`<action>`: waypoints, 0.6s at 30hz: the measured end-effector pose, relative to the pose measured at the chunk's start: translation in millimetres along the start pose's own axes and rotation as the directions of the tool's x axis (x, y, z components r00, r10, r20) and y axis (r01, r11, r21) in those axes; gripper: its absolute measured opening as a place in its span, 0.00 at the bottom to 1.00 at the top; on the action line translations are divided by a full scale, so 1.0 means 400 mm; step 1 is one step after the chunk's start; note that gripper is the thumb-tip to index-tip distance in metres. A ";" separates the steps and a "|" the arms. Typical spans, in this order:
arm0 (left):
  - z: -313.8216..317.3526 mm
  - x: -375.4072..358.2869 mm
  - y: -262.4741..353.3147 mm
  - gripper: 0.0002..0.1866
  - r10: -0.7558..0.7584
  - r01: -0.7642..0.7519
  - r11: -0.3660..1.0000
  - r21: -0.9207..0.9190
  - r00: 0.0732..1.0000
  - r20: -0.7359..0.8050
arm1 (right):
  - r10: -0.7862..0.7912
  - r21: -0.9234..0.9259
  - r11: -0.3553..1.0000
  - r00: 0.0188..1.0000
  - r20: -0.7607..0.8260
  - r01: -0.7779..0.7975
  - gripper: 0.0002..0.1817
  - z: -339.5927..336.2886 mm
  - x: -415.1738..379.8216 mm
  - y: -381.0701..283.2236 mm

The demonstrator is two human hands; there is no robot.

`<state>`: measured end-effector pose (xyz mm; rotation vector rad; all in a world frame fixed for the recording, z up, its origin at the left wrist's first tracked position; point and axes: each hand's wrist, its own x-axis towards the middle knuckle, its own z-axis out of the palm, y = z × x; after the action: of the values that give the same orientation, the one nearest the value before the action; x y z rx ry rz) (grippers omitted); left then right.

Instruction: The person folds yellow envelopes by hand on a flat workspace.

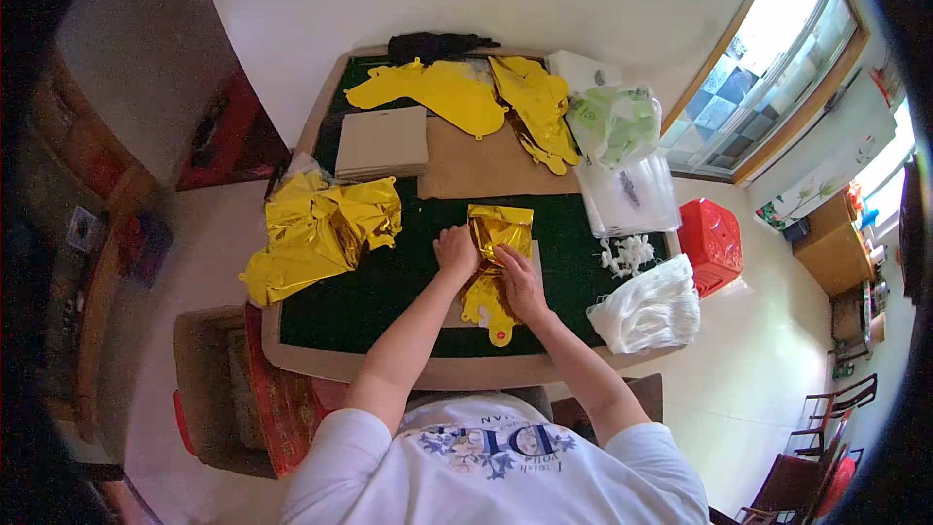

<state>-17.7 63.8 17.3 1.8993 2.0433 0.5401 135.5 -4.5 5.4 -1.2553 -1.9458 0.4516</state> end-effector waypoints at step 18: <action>0.022 0.046 -0.100 0.09 0.354 -0.384 0.866 -0.321 0.923 -0.150 | 0.014 -0.006 1.000 1.000 0.024 -0.014 0.21 -0.013 0.010 -0.023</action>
<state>-50.4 80.5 -8.3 2.0741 1.4959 1.0179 132.9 -5.7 16.5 -1.2735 -1.9610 0.4698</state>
